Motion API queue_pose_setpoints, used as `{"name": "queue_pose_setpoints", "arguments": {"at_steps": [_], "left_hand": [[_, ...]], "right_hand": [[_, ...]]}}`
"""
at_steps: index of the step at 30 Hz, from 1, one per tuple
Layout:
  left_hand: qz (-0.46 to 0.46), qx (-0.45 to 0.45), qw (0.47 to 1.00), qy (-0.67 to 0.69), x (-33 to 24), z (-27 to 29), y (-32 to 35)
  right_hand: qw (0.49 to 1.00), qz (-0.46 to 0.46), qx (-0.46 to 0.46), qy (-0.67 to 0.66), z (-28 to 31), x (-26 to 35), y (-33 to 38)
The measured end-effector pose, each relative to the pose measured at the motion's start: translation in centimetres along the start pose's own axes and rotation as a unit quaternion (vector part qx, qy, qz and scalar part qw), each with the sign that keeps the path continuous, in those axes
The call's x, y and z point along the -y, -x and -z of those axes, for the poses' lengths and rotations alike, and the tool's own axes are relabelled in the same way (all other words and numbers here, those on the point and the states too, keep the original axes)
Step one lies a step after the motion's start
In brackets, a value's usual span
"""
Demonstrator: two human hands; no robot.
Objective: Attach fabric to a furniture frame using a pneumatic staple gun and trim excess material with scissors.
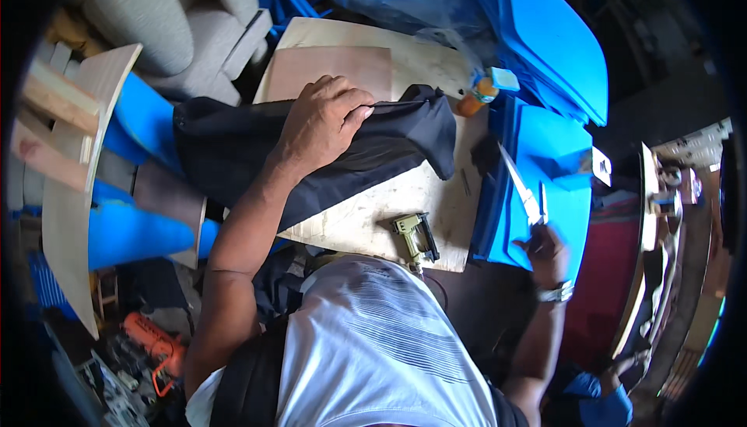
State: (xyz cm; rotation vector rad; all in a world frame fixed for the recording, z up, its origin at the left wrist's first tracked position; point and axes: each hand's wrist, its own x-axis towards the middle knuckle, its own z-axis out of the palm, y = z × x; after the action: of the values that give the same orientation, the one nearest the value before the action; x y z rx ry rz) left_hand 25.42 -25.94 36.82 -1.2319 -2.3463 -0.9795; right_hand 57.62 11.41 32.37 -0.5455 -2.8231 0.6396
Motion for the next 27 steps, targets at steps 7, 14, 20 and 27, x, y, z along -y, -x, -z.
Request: {"name": "queue_pose_setpoints", "arguments": {"at_steps": [7,14,20,27], "left_hand": [[0.070,0.043,0.996,0.043,0.9,1.4,0.7],[-0.093,-0.142,0.974,0.148,-0.2,2.4,-0.8],[0.172,0.376,0.896,0.160,2.5,0.8,-7.8],[0.204,-0.327,0.922,-0.034,11.3,10.4,-0.8]], "right_hand": [[0.850,0.289,0.020,0.439,15.2,23.5,-12.9],[0.778,0.406,0.010,0.479,16.1,28.6,-12.4],[0.798,0.368,-0.037,0.477,17.1,26.1,-11.4],[0.893,0.298,-0.009,0.337,19.7,18.8,-12.1]]}}
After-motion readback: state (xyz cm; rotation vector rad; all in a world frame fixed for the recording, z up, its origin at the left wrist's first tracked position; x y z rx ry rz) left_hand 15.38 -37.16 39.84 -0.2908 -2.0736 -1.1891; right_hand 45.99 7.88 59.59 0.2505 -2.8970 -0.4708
